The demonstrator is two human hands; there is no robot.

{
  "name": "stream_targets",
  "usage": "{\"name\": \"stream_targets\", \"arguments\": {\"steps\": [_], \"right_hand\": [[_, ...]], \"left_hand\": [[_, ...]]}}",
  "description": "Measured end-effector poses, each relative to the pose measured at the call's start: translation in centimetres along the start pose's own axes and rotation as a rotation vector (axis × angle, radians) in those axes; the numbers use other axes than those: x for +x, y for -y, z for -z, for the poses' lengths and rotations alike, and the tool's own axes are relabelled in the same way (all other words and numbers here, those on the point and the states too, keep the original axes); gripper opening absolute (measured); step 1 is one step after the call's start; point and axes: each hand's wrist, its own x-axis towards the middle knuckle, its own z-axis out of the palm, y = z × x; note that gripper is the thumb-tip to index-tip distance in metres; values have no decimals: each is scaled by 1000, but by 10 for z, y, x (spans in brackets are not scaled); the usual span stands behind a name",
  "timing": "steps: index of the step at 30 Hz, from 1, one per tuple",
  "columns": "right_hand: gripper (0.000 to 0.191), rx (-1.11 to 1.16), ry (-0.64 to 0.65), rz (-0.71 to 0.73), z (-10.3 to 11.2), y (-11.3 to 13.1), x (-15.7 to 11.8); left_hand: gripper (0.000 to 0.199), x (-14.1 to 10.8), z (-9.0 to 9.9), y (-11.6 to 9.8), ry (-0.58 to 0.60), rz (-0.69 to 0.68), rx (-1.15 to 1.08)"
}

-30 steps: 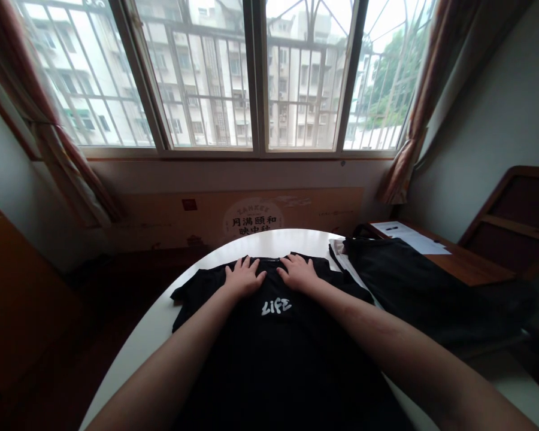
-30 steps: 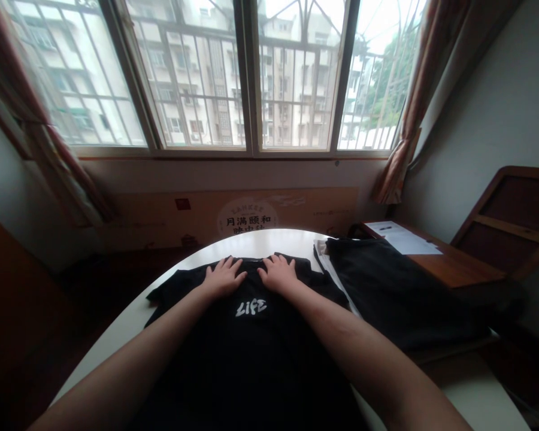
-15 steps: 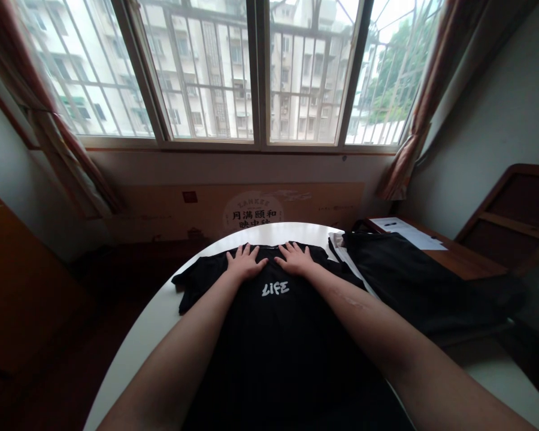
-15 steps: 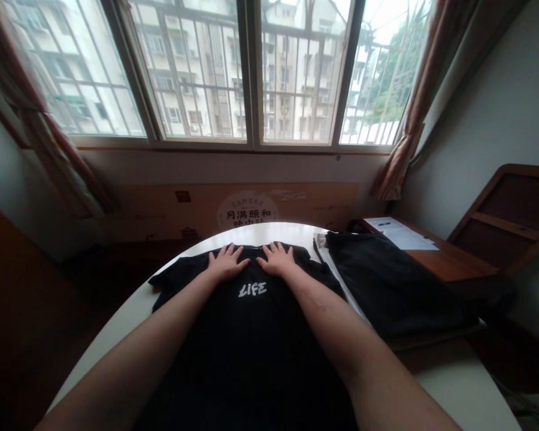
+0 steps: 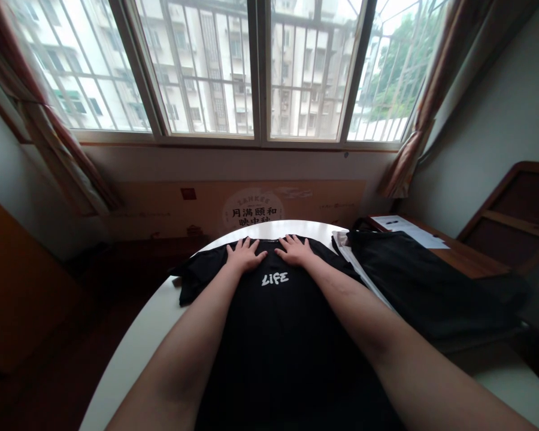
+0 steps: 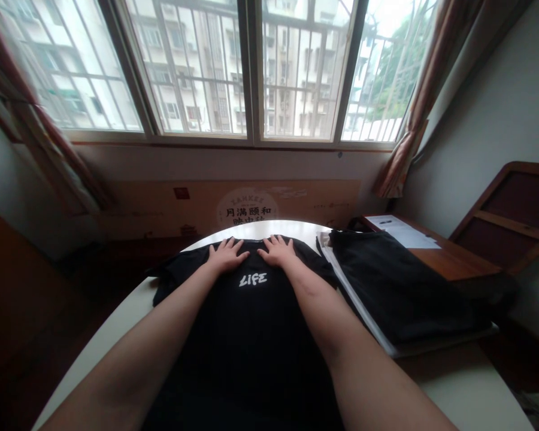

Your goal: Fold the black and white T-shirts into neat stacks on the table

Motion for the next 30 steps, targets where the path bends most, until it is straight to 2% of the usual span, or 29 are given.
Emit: {"name": "stream_targets", "arguments": {"steps": [5, 9, 13, 16, 20, 22, 24, 27, 30], "right_hand": [[74, -6, -32, 3, -2, 0, -2], [62, -43, -179, -2, 2, 10, -17], [51, -72, -306, 31, 19, 27, -43], [46, -49, -358, 125, 35, 37, -73], [38, 79, -413, 370, 47, 32, -146], [34, 154, -364, 496, 47, 25, -196], [32, 228, -259, 553, 43, 18, -247], [39, 271, -126, 584, 34, 11, -312], [48, 274, -86, 573, 24, 1, -357]], "left_hand": [[75, -6, 0, -2, -47, -7, 9], [65, -27, 6, -13, -222, 2, 42], [56, -54, 28, -15, -374, -11, 52], [50, -78, 55, 13, -460, 79, 16], [44, -121, 87, 89, -502, 346, -40], [41, -143, 92, 128, -486, 476, -79], [38, -158, 87, 156, -440, 523, -132], [42, -162, 70, 174, -352, 472, -232], [49, -152, 51, 173, -336, 412, -336]]}}
